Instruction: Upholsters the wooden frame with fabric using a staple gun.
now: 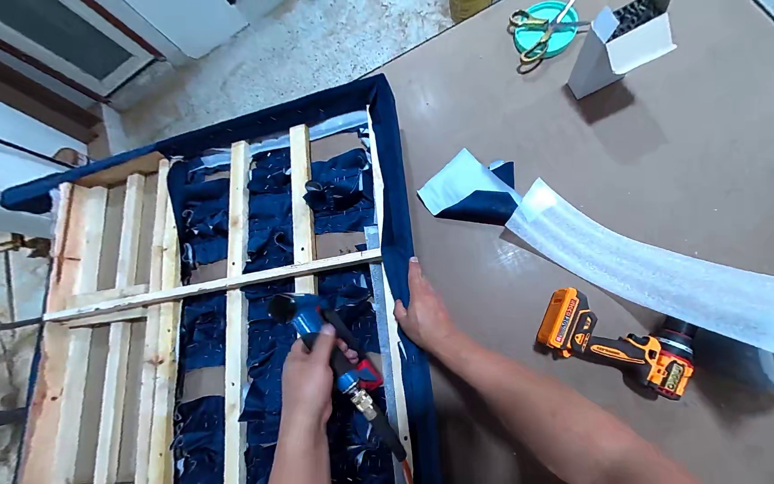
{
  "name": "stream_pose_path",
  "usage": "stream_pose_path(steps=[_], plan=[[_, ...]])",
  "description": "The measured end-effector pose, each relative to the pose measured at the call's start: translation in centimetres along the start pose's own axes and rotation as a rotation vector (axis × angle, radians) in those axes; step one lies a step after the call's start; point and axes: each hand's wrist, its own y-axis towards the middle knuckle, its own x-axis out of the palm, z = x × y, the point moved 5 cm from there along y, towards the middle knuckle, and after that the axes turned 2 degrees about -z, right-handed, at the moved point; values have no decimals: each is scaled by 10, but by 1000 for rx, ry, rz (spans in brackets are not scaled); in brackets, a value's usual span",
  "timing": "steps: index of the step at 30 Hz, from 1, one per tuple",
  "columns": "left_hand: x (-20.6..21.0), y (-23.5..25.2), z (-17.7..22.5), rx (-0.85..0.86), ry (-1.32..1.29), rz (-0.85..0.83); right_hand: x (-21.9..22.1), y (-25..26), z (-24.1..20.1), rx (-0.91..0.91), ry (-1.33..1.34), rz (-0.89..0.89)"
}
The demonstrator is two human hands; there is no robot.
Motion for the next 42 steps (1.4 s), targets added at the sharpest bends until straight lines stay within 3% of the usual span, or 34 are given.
stream_pose_path(steps=[3, 7, 10, 12, 14, 17, 21, 23, 26, 30, 34, 36, 39, 42], plan=[[11, -41, 8, 155, 302, -37, -16, -46, 6, -92, 167, -76], [57, -101, 10, 455, 478, -313, -40, -123, -9, 48, 656, -319], [83, -122, 29, 771, 592, -454, -57, -138, -4, 207, 962, -181], [73, -105, 43, 841, 571, -342, -76, -142, 19, 225, 1049, -47], [61, -49, 41, 708, 560, -127, -105, -147, 37, 182, 1067, 21], [83, 44, 22, 293, 387, -147, -149, -156, 44, 141, 1026, 20], [114, 85, 22, 73, -10, -271, -178, -168, 50, 138, 931, 30], [112, 87, 25, 33, 47, -349, -179, -173, 56, 183, 907, 61], [103, 79, 13, 104, 343, -378, -175, -173, 63, 287, 912, 102], [97, 58, 9, 316, 648, -106, -182, -155, 62, 373, 877, 149], [106, 54, -11, 571, 645, 116, -220, -135, 39, 310, 697, 148], [113, 54, -21, 631, 594, 179, -253, -128, 25, 236, 490, 74], [117, 57, -26, 642, 491, 227, -293, -101, -15, 215, 46, -193], [116, 58, -28, 591, 453, 204, -283, -56, -60, 129, -218, -358]])
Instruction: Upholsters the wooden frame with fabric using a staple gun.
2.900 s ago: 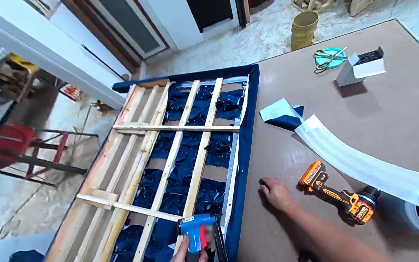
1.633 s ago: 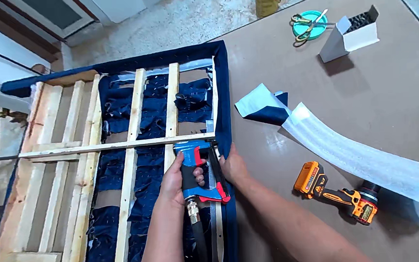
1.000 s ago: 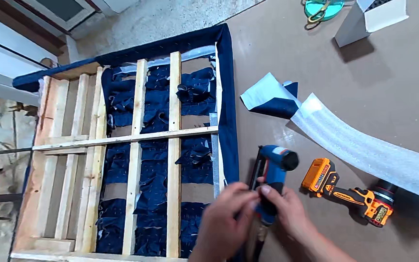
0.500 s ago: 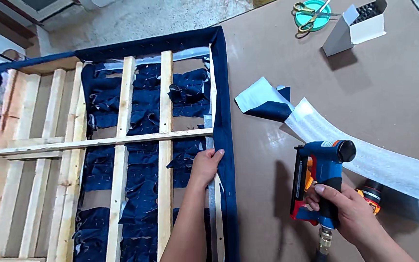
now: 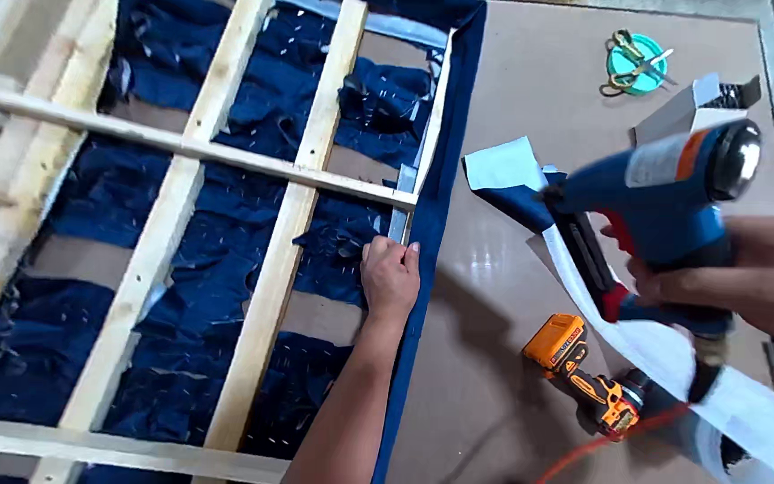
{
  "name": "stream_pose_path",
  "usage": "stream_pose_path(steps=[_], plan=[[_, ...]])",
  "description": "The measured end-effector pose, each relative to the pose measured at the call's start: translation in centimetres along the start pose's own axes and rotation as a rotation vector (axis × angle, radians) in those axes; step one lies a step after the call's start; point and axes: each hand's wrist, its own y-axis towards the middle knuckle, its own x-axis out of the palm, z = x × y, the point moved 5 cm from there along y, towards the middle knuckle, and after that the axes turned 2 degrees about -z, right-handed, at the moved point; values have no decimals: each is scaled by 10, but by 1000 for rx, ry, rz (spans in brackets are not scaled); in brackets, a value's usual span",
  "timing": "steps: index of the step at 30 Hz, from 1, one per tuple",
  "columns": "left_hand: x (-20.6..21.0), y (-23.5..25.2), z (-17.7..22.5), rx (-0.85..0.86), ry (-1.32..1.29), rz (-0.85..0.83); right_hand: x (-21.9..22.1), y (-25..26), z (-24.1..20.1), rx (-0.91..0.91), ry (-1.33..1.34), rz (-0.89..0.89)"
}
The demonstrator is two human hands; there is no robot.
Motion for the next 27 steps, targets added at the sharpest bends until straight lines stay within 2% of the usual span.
stream_pose_path(steps=[2, 5, 8, 10, 13, 15, 18, 22, 27], plan=[[0, 2, -2, -35, -27, -42, 10, 35, -44, -38, -31, 12], [0, 5, -4, -47, -51, -70, 23, 87, -115, 2, -178, -21], [3, 4, -8, -40, -52, -56, 47, 130, -164, 68, -524, -151], [3, 4, -9, -40, -66, -53, 71, 149, -182, 108, -732, -232], [0, 6, -9, -62, -84, -146, 102, 166, -190, 188, -950, -344], [-2, 7, -8, -11, -81, -165, 115, 175, -188, 231, -1020, -379], [-3, 6, -8, 55, -69, -216, 124, 187, -179, 316, -994, -408], [0, 4, -10, 95, -76, -145, 130, 196, -180, 421, -932, -457], [-1, 3, -9, 107, -87, -134, 141, 196, -178, 449, -965, -511]])
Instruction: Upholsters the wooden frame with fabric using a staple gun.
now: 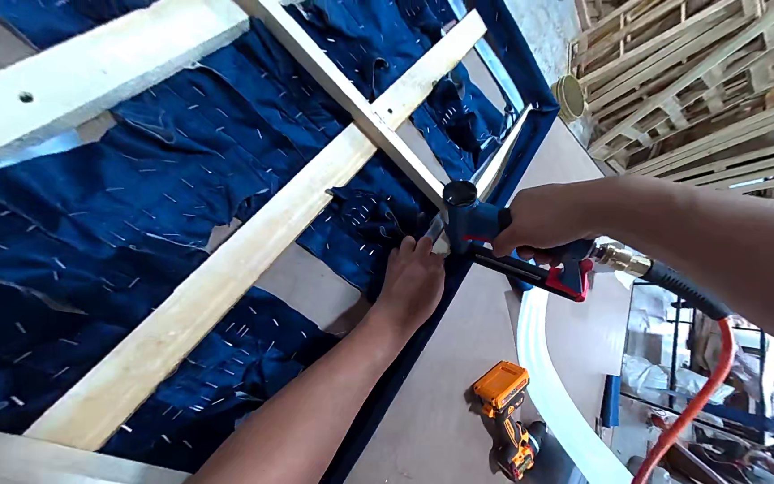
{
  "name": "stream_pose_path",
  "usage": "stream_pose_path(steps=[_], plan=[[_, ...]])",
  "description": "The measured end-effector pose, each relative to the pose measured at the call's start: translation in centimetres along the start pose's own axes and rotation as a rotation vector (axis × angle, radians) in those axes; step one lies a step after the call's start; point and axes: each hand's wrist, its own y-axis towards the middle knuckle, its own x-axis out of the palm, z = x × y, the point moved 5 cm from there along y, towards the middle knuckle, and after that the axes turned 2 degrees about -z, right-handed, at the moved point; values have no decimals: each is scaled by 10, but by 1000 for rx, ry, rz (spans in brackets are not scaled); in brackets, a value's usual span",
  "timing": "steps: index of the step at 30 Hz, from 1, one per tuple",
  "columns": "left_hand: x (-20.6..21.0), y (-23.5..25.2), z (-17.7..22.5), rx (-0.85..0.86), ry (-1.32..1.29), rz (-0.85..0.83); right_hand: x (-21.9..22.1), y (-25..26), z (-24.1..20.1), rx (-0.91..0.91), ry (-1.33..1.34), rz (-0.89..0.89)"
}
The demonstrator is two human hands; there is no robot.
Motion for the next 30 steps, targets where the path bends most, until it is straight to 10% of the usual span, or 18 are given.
stream_pose_path(steps=[15, 30], plan=[[-31, -40, -12, -289, -217, -362, 15, -30, 13, -14, 320, -84], [-25, -51, 2, -159, 23, -208, 37, -2, -28, -25, 48, -137]])
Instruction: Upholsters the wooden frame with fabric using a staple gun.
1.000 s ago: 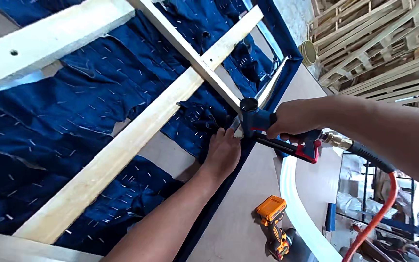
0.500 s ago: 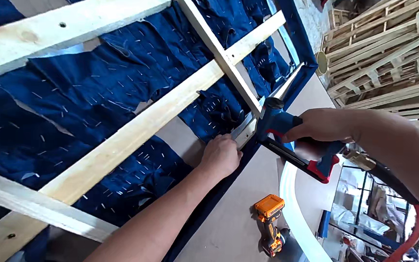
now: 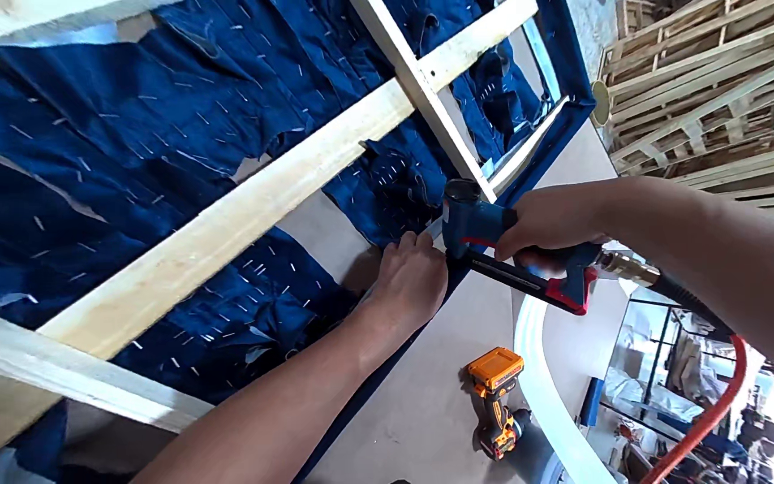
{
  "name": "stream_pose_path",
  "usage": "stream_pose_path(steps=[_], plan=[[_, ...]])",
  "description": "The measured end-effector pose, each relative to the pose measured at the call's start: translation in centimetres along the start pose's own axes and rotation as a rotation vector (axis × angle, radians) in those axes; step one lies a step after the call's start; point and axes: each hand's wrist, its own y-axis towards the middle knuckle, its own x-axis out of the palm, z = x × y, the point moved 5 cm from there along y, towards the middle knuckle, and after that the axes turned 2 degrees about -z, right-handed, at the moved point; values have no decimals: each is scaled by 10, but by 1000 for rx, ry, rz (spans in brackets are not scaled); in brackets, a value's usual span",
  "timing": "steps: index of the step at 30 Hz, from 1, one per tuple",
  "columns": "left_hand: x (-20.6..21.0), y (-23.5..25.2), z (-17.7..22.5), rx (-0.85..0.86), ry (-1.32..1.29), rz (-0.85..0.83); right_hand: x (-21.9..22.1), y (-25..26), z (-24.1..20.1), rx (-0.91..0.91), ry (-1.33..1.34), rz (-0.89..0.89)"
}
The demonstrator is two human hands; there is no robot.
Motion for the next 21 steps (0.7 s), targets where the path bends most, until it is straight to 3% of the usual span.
stream_pose_path(steps=[6, 9, 12, 16, 18, 21], plan=[[-1, 4, -7, -14, -48, -77, 0, -12, -15, 32, -13, -19], [0, 1, -20, -6, -110, -34, 11, -10, -17, 2, 9, -52], [-14, 1, -31, -71, -143, -170, 14, -8, -18, 7, -22, -58], [-19, 3, -38, -22, -162, -208, 14, -12, -28, 5, -106, -23], [-19, 5, -41, -50, -212, -265, 25, -22, -18, -66, -49, 34], [-22, 8, -43, -83, -249, -312, 66, -53, 33, -215, 267, 213]])
